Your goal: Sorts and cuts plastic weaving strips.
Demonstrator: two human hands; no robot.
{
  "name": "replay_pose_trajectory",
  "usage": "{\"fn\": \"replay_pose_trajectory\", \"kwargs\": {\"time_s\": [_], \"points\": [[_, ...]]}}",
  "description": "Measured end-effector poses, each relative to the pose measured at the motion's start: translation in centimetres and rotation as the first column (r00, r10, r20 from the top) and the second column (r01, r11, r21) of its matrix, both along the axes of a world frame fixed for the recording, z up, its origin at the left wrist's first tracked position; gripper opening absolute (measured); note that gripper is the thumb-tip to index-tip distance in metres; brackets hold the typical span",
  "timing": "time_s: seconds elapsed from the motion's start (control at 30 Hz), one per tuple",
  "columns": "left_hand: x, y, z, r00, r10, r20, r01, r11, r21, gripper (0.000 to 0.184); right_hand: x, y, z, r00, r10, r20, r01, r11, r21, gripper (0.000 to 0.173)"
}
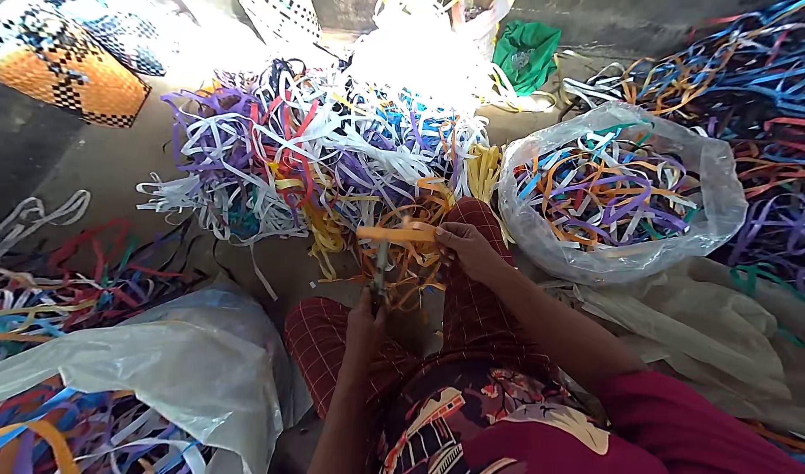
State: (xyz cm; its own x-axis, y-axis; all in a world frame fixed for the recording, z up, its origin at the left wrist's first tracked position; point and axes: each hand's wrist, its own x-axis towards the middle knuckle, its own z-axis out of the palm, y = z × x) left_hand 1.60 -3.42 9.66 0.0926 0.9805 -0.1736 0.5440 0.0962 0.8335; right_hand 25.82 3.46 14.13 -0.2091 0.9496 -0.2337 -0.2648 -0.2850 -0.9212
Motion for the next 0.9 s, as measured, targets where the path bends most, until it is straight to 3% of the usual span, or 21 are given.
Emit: {"fn": "replay_pose_trajectory", "kwargs": {"time_s": [0.13, 0.2, 0.27, 0.33, 0.4, 0.47, 0.53, 0.6, 0.73, 0.8, 0.9], "points": [[1.5, 1.9, 0.5, 0.961, 0.084, 0.262, -0.122, 0.984, 0.133, 0.036, -1.2, -1.0, 0.1, 0.980, 0.168, 0.108, -0.176, 0.982, 0.071, 0.024], [2.8, 2.4, 1.3, 0.951, 0.068, 0.301, -0.122, 0.978, 0.167, 0.038, -1.8, -1.3, 0.4, 0.971, 0.173, 0.164, -0.190, 0.977, 0.095, 0.023], [2.7, 2.8, 1.8, 0.985, 0.023, 0.172, -0.036, 0.997, 0.075, 0.030, -1.7, -1.6, 0.5, 0.979, 0.087, 0.182, -0.110, 0.987, 0.119, 0.022], [1.4, 3.3, 2.1, 0.989, -0.146, 0.006, 0.145, 0.980, -0.136, 0.028, -0.7, -1.2, 0.2, 0.984, -0.067, 0.167, 0.036, 0.983, 0.181, 0.021], [0.0, 2.7, 1.6, 0.946, -0.314, -0.074, 0.290, 0.927, -0.237, 0.027, 0.8, -0.6, 0.1, 0.963, -0.203, 0.176, 0.159, 0.959, 0.235, 0.022], [-0.9, 1.1, 0.6, 0.953, -0.302, -0.014, 0.300, 0.951, -0.083, 0.024, 2.1, -0.1, 0.4, 0.938, -0.261, 0.229, 0.192, 0.940, 0.283, 0.022], [-0.2, 0.0, -0.7, 0.961, -0.173, 0.214, 0.113, 0.957, 0.268, 0.022, 2.4, -0.2, 0.7, 0.913, -0.217, 0.345, 0.106, 0.944, 0.313, 0.021], [1.7, 0.8, -0.4, 0.909, -0.134, 0.395, -0.051, 0.904, 0.424, 0.027, 1.3, -0.8, 0.5, 0.879, -0.120, 0.462, -0.081, 0.916, 0.393, 0.022], [4.7, 2.1, 1.5, 0.936, -0.080, 0.342, -0.070, 0.911, 0.405, 0.037, -1.1, -1.7, -0.5, 0.844, -0.009, 0.536, -0.342, 0.761, 0.551, 0.025], [5.5, 2.0, 1.9, 0.951, -0.136, 0.279, 0.026, 0.931, 0.364, 0.036, -0.5, -1.6, -0.3, 0.839, -0.051, 0.542, -0.340, 0.729, 0.594, 0.022], [5.6, 1.6, 1.3, 0.948, -0.185, 0.260, 0.098, 0.944, 0.316, 0.032, 3.5, -1.1, 0.5, 0.776, -0.231, 0.586, -0.230, 0.762, 0.605, 0.022]]}}
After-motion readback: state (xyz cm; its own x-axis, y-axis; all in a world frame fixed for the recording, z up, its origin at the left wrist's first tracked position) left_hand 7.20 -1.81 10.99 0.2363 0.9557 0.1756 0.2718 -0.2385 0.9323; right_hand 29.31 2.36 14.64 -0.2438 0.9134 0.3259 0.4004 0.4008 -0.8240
